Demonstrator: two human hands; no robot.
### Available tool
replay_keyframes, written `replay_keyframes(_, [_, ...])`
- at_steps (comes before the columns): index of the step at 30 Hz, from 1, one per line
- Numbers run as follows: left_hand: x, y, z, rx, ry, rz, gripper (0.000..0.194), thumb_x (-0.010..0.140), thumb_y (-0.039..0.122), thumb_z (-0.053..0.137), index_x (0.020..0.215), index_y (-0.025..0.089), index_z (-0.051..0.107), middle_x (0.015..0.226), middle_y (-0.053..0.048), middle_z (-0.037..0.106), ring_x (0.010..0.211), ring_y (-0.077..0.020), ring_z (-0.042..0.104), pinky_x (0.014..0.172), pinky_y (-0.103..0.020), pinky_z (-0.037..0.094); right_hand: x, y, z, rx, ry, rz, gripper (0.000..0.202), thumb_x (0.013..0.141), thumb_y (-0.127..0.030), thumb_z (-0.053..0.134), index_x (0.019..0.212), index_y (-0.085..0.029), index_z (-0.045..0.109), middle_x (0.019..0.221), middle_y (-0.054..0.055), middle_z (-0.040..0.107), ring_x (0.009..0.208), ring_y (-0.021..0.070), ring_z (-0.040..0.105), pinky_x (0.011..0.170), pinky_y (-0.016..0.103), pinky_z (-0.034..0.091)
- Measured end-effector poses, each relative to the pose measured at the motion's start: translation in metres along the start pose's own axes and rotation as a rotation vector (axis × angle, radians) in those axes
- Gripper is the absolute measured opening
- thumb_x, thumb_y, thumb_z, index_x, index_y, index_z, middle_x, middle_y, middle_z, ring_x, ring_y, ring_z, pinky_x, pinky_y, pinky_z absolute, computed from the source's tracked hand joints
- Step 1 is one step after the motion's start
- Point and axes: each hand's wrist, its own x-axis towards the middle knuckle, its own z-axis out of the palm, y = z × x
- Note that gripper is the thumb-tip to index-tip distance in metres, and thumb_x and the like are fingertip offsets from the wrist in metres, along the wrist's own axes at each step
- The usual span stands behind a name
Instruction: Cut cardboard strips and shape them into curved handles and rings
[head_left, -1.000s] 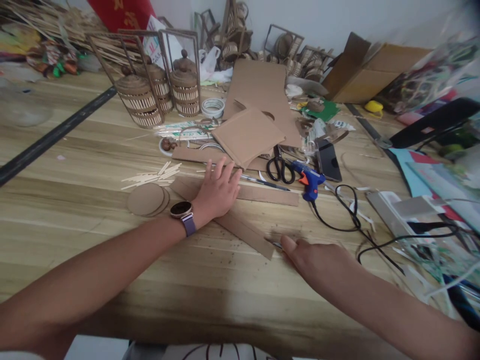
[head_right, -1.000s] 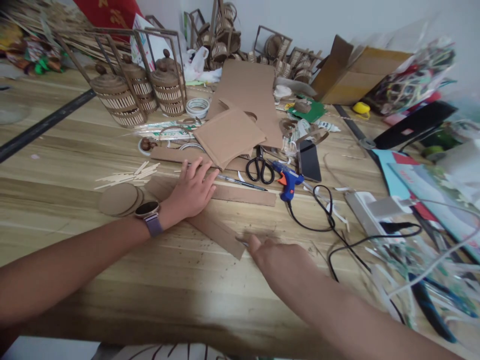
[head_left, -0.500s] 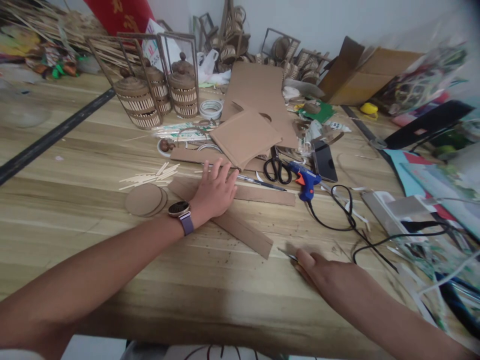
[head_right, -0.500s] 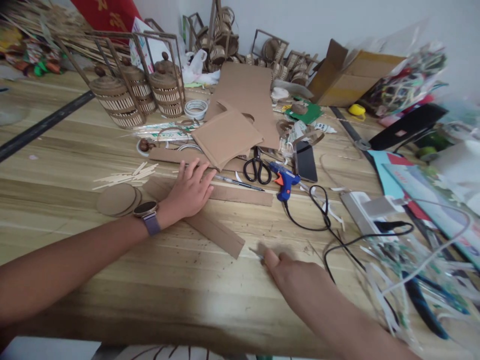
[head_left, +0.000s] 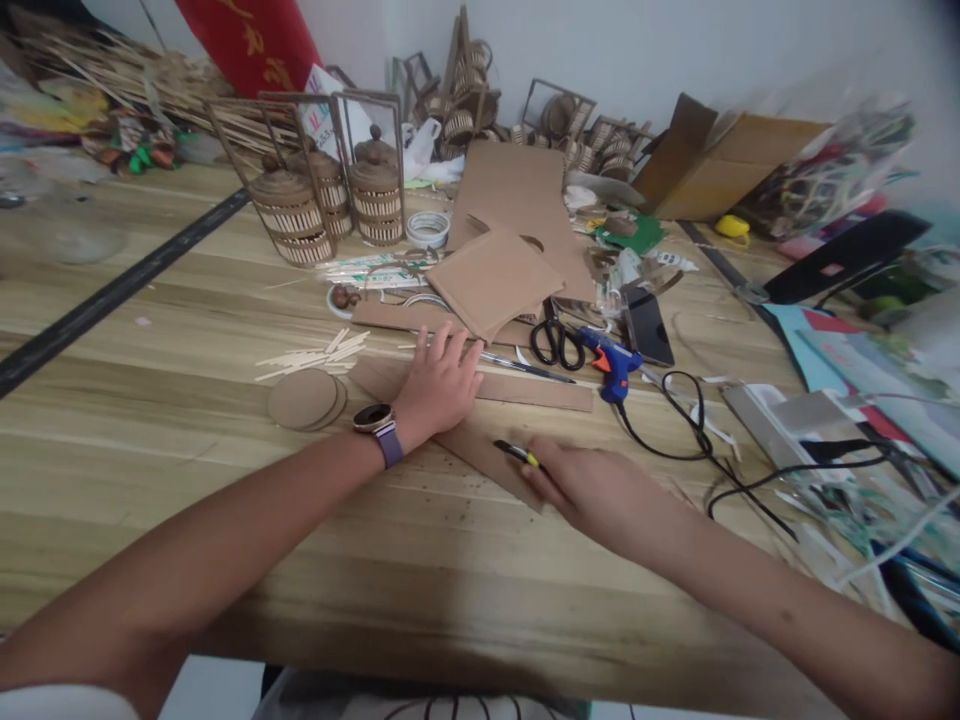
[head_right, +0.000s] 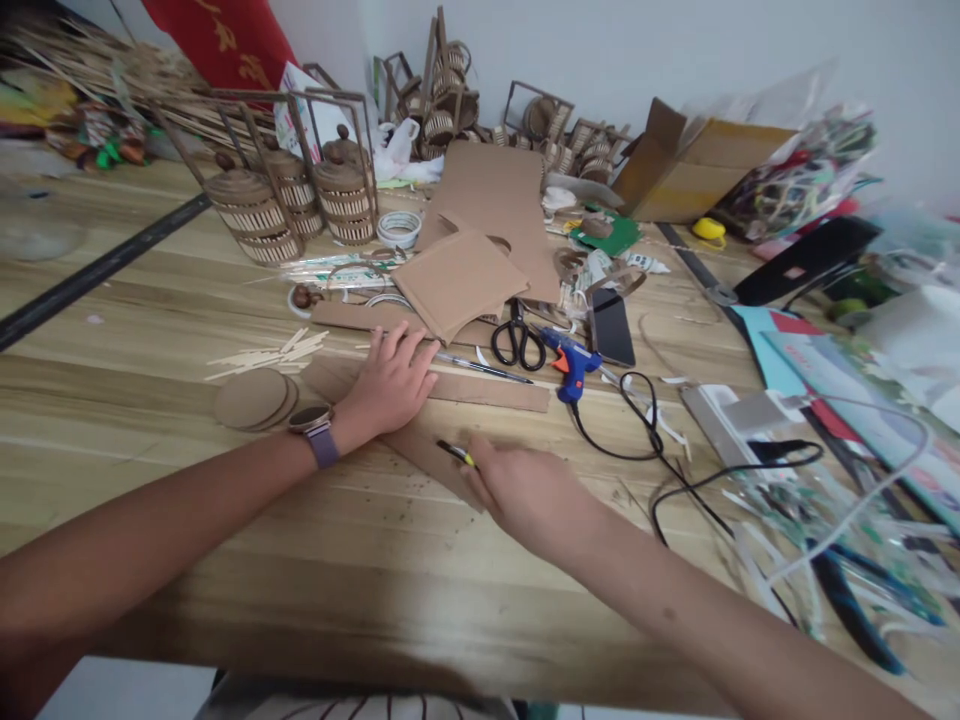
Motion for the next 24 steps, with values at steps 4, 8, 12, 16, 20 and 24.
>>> replay_keyframes(4, [0.001, 0.0, -0.001, 0.004, -0.001, 0.004, 0.046, 0.098, 0.028, 0.043, 0.137, 0.007, 0.052, 0.143, -0.022, 0.05, 0.137, -0.0408, 0.037, 0.114, -0.064, 0.024, 0.024, -0.018, -0.009, -0.012, 0.0, -0.029, 0.026, 0.102, -0.032, 0.034, 0.109, -0.018, 0.055, 0.09, 0.009, 0.076, 0.081, 0.0241, 0.073, 0.053, 0.027, 0.031])
replay_keyframes(8, [0.001, 0.001, -0.002, -0.007, -0.008, 0.008, 0.046, 0.098, 0.028, 0.043, 0.138, 0.007, 0.052, 0.143, -0.021, 0.05, 0.138, -0.0408, 0.037, 0.114, -0.064, 0.024, 0.031, -0.021, -0.008, -0.029, 0.01, -0.025, 0.026, 0.102, -0.031, 0.034, 0.106, -0.018, 0.055, 0.091, 0.009, 0.076, 0.081, 0.0248, 0.073, 0.053, 0.028, 0.032])
replay_keyframes(12, [0.002, 0.001, -0.003, -0.027, -0.012, 0.008, 0.045, 0.098, 0.028, 0.045, 0.138, 0.007, 0.052, 0.142, -0.021, 0.05, 0.137, -0.0408, 0.037, 0.114, -0.064, 0.023, 0.034, -0.023, -0.009, -0.07, -0.01, -0.025, 0.025, 0.101, -0.03, 0.034, 0.107, -0.018, 0.056, 0.09, 0.009, 0.076, 0.08, 0.0249, 0.073, 0.053, 0.028, 0.035])
replay_keyframes(16, [0.002, 0.0, -0.004, -0.042, -0.015, 0.015, 0.045, 0.098, 0.028, 0.044, 0.137, 0.007, 0.052, 0.142, -0.021, 0.05, 0.138, -0.041, 0.036, 0.114, -0.064, 0.024, 0.037, -0.027, -0.013, -0.112, -0.029, -0.011, 0.024, 0.101, -0.029, 0.036, 0.105, -0.017, 0.057, 0.087, 0.01, 0.076, 0.08, 0.0266, 0.074, 0.05, 0.028, 0.034])
replay_keyframes(20, [0.002, 0.001, -0.005, -0.053, -0.019, 0.015, 0.045, 0.098, 0.028, 0.044, 0.137, 0.007, 0.052, 0.142, -0.021, 0.05, 0.138, -0.0409, 0.036, 0.114, -0.064, 0.024, 0.038, -0.03, -0.016, -0.128, -0.054, 0.0, 0.023, 0.101, -0.027, 0.037, 0.106, -0.017, 0.058, 0.087, 0.01, 0.076, 0.08, 0.0266, 0.074, 0.05, 0.028, 0.034])
replay_keyframes(24, [0.002, 0.0, -0.004, -0.061, -0.012, 0.012, 0.044, 0.097, 0.028, 0.046, 0.136, 0.007, 0.053, 0.141, -0.021, 0.051, 0.137, -0.0407, 0.036, 0.114, -0.064, 0.024, 0.036, -0.029, -0.015, -0.091, -0.064, 0.009, 0.025, 0.101, -0.028, 0.036, 0.11, -0.017, 0.057, 0.088, 0.01, 0.076, 0.081, 0.0254, 0.074, 0.052, 0.028, 0.037])
